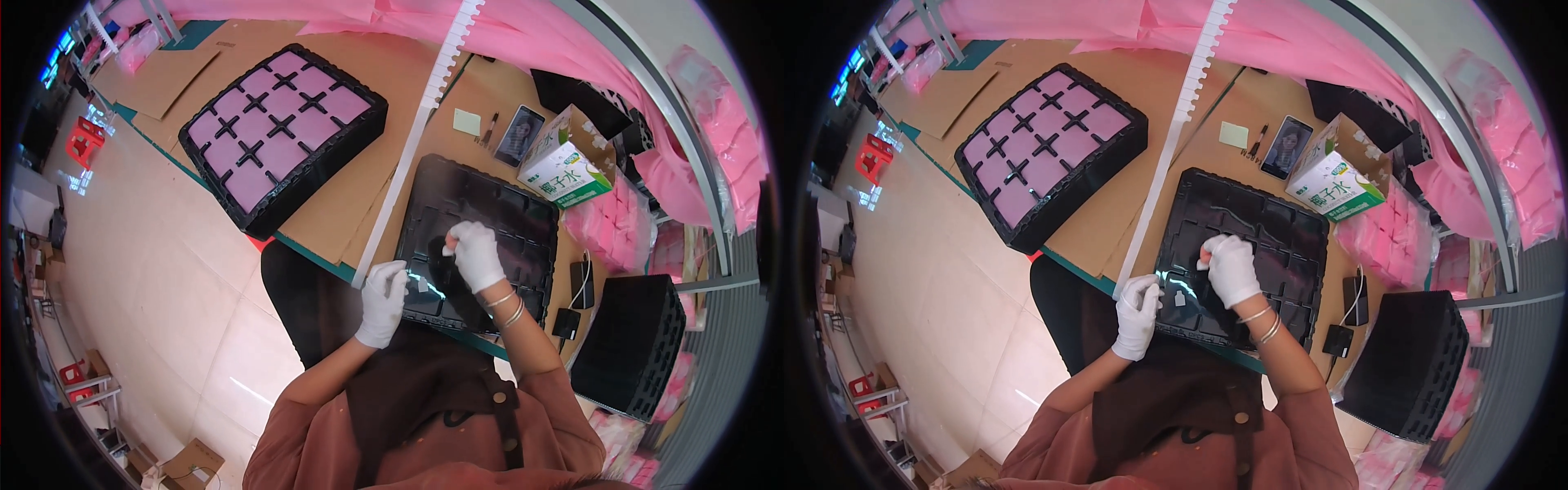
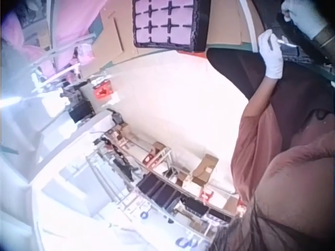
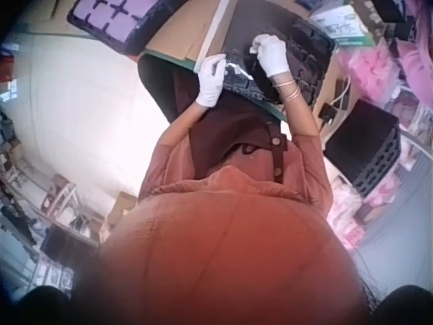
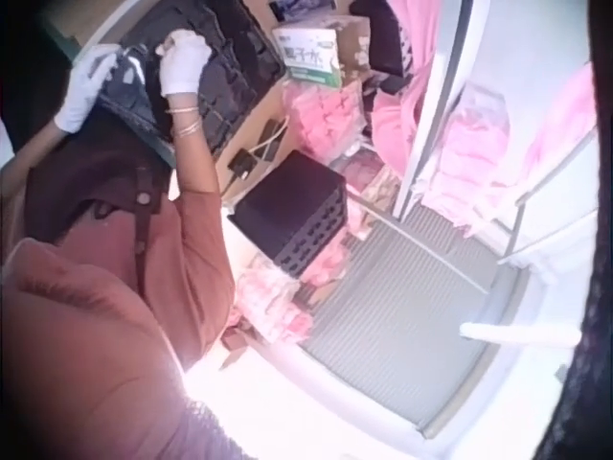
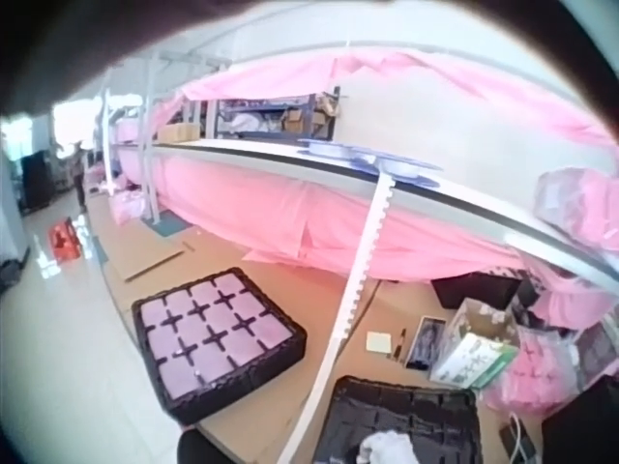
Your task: The person assembles black plastic trays by hand, inserting pink foam inserts and small white plastic components into them.
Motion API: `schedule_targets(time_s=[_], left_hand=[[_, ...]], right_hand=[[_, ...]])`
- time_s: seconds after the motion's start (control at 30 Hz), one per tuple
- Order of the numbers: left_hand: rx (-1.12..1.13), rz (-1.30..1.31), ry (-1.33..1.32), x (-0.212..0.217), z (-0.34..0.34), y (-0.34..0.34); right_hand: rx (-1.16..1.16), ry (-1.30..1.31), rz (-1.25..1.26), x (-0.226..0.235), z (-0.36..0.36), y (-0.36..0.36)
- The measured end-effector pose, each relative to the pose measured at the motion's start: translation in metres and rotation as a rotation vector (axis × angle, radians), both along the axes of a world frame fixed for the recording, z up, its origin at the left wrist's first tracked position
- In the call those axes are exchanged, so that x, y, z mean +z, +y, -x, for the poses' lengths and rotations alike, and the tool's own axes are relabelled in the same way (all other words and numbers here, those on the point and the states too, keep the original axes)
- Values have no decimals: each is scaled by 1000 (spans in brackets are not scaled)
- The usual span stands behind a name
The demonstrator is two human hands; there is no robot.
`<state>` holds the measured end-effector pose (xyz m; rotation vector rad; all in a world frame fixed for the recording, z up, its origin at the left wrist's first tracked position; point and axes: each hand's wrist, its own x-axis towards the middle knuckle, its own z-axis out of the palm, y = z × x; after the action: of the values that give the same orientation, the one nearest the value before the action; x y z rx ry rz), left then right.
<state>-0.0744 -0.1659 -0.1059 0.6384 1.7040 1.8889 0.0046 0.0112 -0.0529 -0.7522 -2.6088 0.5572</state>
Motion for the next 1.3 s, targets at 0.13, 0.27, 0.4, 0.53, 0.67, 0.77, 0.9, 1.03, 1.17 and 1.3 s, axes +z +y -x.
schedule_targets(time_s=[0.13, 0.27, 0.4, 0.53, 0.67, 0.77, 0.9, 1.03, 1.17, 1.3], left_hand=[[0, -25, -61, 2, 1, -2], [10, -22, -43, -1, 0, -8], [88, -25, -84, -3, 0, -18], [149, -27, -122, -5, 0, -21], [139, -26, -96, -8, 3, -20], [152, -36, -118, -4, 4, -16], [135, 23, -59, -13, 9, -18], [165, 17, -157, -11, 12, -28], [162, 35, -123, -2, 15, -27], [117, 35, -111, 4, 13, -12]], right_hand=[[75, -208, 33, -9, -13, -48], [166, -298, -135, -17, -14, -54], [146, -395, 29, -13, -20, -54], [123, -319, -35, -18, -17, -60], [154, -473, -182, -14, -6, -65], [147, -461, -276, -16, -6, -67], [138, -239, -94, -12, -27, -63], [-180, 152, -134, 29, -41, 6], [-629, 590, -216, 64, -65, 164], [-613, 394, -284, 72, -110, 293]])
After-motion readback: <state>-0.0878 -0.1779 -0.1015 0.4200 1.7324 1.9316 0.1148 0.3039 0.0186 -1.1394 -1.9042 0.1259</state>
